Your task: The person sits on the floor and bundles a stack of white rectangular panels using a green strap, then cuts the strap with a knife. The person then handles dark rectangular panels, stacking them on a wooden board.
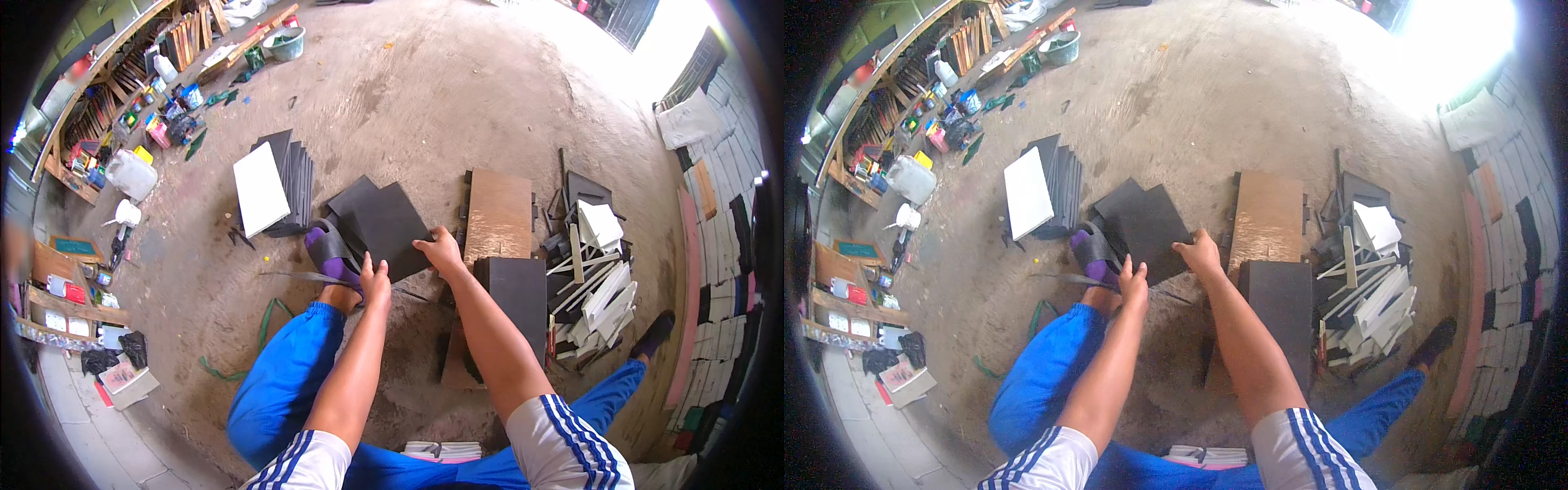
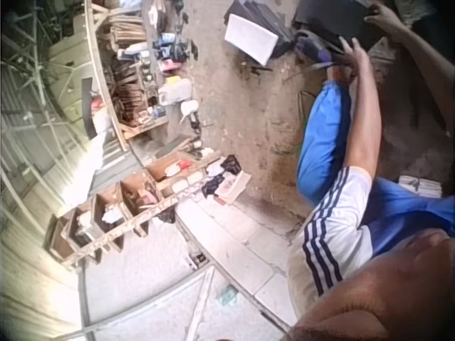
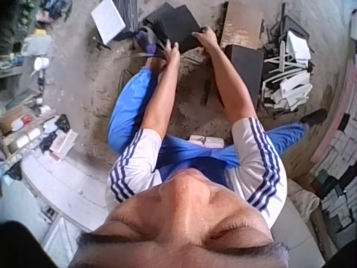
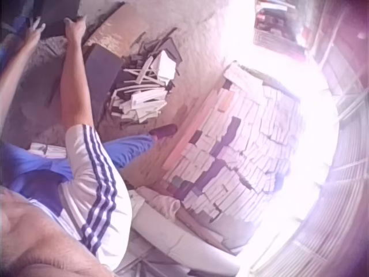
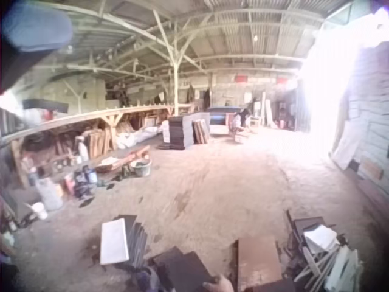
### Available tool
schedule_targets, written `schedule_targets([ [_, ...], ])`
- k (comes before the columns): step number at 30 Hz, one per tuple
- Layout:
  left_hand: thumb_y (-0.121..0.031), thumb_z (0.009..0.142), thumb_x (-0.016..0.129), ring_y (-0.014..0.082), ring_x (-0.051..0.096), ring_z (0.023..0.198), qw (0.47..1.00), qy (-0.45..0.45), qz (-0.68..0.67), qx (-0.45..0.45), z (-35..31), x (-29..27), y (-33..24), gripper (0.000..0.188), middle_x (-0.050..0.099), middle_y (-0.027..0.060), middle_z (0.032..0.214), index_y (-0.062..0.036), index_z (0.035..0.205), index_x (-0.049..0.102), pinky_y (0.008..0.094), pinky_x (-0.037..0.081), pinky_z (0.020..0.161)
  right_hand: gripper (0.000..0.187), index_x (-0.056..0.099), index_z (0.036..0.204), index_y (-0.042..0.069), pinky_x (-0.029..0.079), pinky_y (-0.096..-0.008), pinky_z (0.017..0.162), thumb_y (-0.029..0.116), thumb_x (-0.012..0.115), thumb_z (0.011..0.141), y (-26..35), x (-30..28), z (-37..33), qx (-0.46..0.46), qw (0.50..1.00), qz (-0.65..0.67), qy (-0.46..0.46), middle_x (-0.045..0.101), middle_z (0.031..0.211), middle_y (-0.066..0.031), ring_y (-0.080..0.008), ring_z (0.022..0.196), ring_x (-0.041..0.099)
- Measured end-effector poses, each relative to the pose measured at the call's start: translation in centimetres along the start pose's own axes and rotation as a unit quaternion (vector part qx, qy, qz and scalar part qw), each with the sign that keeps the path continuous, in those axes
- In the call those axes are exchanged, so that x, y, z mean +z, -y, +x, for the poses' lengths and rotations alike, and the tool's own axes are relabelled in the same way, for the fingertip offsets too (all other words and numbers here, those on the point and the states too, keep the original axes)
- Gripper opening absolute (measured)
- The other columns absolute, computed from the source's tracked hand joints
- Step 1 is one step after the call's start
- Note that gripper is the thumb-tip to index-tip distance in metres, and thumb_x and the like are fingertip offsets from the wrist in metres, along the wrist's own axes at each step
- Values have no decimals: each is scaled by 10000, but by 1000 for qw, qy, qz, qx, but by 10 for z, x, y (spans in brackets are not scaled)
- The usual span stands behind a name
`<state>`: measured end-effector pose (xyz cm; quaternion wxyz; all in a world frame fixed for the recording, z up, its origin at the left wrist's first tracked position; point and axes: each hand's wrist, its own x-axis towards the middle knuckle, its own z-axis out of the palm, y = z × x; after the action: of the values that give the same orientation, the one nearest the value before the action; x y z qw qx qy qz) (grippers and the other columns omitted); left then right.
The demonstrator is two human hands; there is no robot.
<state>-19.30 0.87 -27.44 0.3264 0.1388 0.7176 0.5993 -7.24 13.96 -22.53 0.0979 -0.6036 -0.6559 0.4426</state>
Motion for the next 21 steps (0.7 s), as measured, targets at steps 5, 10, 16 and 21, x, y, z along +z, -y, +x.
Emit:
schedule_targets([
  [5,-207,1048,596,264,553,1344,978,51,-172,-106,-28,-23,-13,610,550,176,1505,-27,1593,391,362,403,1128,652,539,1484,129,545,-497,938,277,775,894,37,-30,-81,-159,978,-9,-136,724,1158,-249,-430,1098,693],
  [10,-400,1095,526,277,381,1495,920,174,-335,-102,-66,-21,-40,710,419,149,1613,8,1618,275,409,290,1233,683,432,1567,207,553,-532,885,254,713,946,28,-53,-168,-236,961,-72,-124,716,1121,-258,-465,1046,688],
  [16,-253,1111,511,268,361,1518,972,203,-98,59,-143,-7,-62,613,378,179,1648,-30,1633,282,380,277,1240,638,529,1508,103,546,-340,931,111,767,916,-14,-115,-221,-173,958,138,-182,701,1313,-201,-229,1157,707],
  [21,-264,1084,560,306,447,1461,948,273,13,162,-213,23,-61,655,429,226,1604,-11,1622,286,395,378,1175,623,593,1451,74,514,-370,914,212,816,885,-93,-143,-265,-155,944,40,-289,648,1154,-157,-279,1055,656],
])
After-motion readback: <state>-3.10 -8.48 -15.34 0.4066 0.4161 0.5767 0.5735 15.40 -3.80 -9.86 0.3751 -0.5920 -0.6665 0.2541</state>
